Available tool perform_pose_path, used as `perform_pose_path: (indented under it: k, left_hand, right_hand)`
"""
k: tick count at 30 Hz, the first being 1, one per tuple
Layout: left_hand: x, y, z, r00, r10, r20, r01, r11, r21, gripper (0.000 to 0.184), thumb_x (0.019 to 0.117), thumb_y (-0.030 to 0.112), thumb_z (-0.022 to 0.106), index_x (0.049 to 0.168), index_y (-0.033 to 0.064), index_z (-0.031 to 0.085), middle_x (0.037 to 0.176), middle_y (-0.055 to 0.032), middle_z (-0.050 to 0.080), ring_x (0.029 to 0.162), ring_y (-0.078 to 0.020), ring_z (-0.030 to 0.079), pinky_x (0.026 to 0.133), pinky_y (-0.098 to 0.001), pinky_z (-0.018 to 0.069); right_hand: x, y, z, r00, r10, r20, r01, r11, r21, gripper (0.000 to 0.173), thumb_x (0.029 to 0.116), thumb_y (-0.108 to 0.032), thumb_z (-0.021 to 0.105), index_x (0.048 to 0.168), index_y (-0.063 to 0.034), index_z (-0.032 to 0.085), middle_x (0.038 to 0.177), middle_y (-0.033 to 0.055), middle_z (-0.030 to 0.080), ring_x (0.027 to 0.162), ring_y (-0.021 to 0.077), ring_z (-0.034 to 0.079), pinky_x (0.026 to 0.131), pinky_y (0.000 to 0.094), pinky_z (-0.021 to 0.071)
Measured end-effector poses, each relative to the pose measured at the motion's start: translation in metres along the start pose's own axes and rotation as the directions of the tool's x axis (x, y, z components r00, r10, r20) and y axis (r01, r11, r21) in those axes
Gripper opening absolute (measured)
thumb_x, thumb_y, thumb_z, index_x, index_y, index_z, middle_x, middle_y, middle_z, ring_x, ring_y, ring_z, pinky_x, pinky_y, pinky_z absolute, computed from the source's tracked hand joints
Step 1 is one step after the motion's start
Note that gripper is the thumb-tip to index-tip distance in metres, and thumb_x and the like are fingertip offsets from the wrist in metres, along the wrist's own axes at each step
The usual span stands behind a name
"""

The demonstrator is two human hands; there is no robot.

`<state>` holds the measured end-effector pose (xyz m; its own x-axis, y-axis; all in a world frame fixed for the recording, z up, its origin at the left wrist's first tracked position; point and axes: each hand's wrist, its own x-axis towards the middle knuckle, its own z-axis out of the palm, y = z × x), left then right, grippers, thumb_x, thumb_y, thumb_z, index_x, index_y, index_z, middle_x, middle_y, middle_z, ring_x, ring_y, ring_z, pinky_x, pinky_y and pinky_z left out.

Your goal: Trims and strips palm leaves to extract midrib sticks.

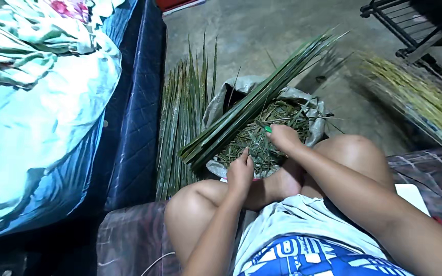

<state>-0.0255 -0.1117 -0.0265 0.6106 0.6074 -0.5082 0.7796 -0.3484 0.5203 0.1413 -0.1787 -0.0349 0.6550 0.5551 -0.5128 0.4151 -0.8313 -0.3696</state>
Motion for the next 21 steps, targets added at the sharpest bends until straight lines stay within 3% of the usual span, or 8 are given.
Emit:
perform_pose_path:
  k: [6, 11, 13, 15, 18, 19, 21]
  left_hand:
    - [-0.007, 0.012, -0.008, 0.999, -0.025, -0.03, 0.029, 0.987, 0.161, 0.047, 0.1113, 0.028, 0.036, 0.157, 0.0191, 0.044, 0.124, -0.0162, 0.071, 0.115, -0.034, 0.068, 0.098, -0.056, 0.0503]
    - [-0.01, 0.017, -0.007, 0.999, 0.006, -0.047, 0.007, 0.963, 0.27, 0.049, 0.1114, 0.026, 0.036, 0.16, 0.0239, 0.039, 0.125, -0.0155, 0.071, 0.115, -0.0345, 0.068, 0.096, -0.0557, 0.051]
    - [-0.013, 0.016, -0.006, 0.998, 0.026, -0.063, -0.008, 0.962, 0.273, 0.048, 0.1112, 0.026, 0.036, 0.159, 0.0232, 0.04, 0.123, -0.0152, 0.071, 0.113, -0.0342, 0.068, 0.096, -0.0555, 0.0514]
    - [-0.013, 0.013, -0.004, 0.995, 0.048, -0.088, -0.025, 0.968, 0.249, 0.048, 0.1108, 0.025, 0.037, 0.158, 0.0217, 0.043, 0.122, -0.0156, 0.072, 0.112, -0.0344, 0.069, 0.095, -0.056, 0.0518]
    - [-0.01, 0.011, -0.006, 0.998, 0.029, -0.061, -0.019, 0.989, 0.149, 0.047, 0.1117, 0.027, 0.036, 0.158, 0.0209, 0.043, 0.125, -0.0165, 0.071, 0.114, -0.0349, 0.068, 0.098, -0.0575, 0.0503]
    - [-0.008, 0.008, -0.006, 0.998, 0.032, -0.055, -0.027, 0.995, 0.097, 0.046, 0.1118, 0.027, 0.036, 0.157, 0.0193, 0.045, 0.123, -0.0168, 0.071, 0.111, -0.0342, 0.069, 0.097, -0.0561, 0.0509]
    - [-0.002, -0.001, -0.002, 0.995, 0.066, -0.069, -0.072, 0.994, -0.077, 0.044, 0.1113, 0.025, 0.039, 0.15, 0.0082, 0.053, 0.108, -0.0181, 0.073, 0.092, -0.029, 0.07, 0.089, -0.0486, 0.0546]
  right_hand:
    - [-0.043, -0.023, 0.005, 0.955, -0.138, 0.262, 0.146, 0.989, -0.014, 0.037, 0.1096, -0.031, 0.046, 0.126, -0.002, 0.063, 0.124, 0.023, 0.066, 0.12, 0.0393, 0.063, 0.097, 0.0605, 0.0477]
    - [-0.02, -0.012, 0.001, 0.994, -0.066, 0.083, 0.069, 0.997, -0.027, 0.034, 0.1082, -0.029, 0.052, 0.125, -0.0026, 0.066, 0.12, 0.0244, 0.069, 0.117, 0.0434, 0.065, 0.094, 0.0641, 0.0497]
    - [-0.003, -0.001, -0.003, 1.0, -0.007, 0.012, 0.007, 1.0, 0.015, 0.032, 0.1077, -0.028, 0.053, 0.117, -0.0012, 0.067, 0.114, 0.0249, 0.07, 0.111, 0.0439, 0.067, 0.088, 0.0646, 0.0512]
    - [0.001, 0.002, -0.008, 0.999, 0.029, -0.015, -0.028, 0.998, 0.057, 0.032, 0.1073, -0.028, 0.053, 0.112, -0.0002, 0.067, 0.11, 0.0251, 0.07, 0.108, 0.0437, 0.067, 0.086, 0.064, 0.0513]
    - [-0.019, -0.007, -0.006, 0.995, -0.074, 0.066, 0.07, 0.995, 0.071, 0.032, 0.1068, -0.028, 0.053, 0.116, -0.0012, 0.067, 0.111, 0.024, 0.069, 0.109, 0.0417, 0.067, 0.09, 0.0627, 0.0504]
    - [-0.028, -0.012, -0.003, 0.985, -0.118, 0.129, 0.112, 0.992, 0.054, 0.034, 0.1073, -0.029, 0.052, 0.12, -0.0015, 0.066, 0.114, 0.0239, 0.069, 0.111, 0.0413, 0.066, 0.092, 0.0624, 0.0497]
    - [-0.042, -0.019, 0.005, 0.958, -0.185, 0.217, 0.189, 0.982, 0.004, 0.036, 0.1085, -0.03, 0.049, 0.122, -0.0011, 0.064, 0.118, 0.0238, 0.067, 0.115, 0.0405, 0.065, 0.094, 0.0612, 0.0485]
